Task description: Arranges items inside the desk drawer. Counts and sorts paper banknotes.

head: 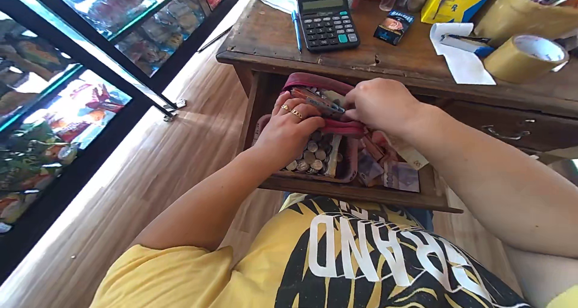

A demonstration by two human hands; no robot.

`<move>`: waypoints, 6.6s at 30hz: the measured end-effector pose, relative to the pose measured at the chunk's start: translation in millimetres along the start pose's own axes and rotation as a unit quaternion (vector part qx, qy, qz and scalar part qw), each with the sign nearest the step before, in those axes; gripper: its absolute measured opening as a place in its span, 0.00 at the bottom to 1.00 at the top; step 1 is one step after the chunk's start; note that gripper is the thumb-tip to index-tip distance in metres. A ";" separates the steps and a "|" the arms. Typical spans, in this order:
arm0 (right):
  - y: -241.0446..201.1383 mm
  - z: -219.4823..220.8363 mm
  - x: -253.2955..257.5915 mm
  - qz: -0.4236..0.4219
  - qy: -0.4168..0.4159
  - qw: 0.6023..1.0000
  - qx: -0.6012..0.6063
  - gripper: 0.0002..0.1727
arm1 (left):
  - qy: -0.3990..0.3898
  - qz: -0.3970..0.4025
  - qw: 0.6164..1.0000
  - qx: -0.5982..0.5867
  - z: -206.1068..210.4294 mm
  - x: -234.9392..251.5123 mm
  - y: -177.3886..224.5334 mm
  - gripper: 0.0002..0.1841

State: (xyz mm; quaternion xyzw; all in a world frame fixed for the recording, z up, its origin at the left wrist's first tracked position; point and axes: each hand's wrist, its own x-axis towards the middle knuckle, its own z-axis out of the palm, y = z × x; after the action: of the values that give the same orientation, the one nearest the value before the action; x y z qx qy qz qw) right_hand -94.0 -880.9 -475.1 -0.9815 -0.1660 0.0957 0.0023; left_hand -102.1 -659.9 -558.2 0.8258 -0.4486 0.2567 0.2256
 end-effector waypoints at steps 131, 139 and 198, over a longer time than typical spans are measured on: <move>59.4 49.7 -52.3 0.085 0.237 0.593 0.765 0.27 | 0.075 -0.427 0.574 -0.694 40.2 86.1 31.1 0.24; 73.8 37.9 -66.7 0.061 0.518 0.554 0.649 0.20 | 0.059 -0.440 0.579 -0.684 37.2 86.0 40.6 0.24; 52.4 81.4 -39.6 -0.057 0.660 0.714 0.227 0.09 | -0.081 -0.456 0.519 -0.719 45.8 77.9 57.6 0.18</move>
State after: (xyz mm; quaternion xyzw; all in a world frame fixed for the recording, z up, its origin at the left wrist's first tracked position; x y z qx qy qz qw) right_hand -129.0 -945.6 -549.5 -0.7536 -0.1517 -0.5420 0.3395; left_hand -105.0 -764.8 -536.3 0.4915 -0.0586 -0.3588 0.7914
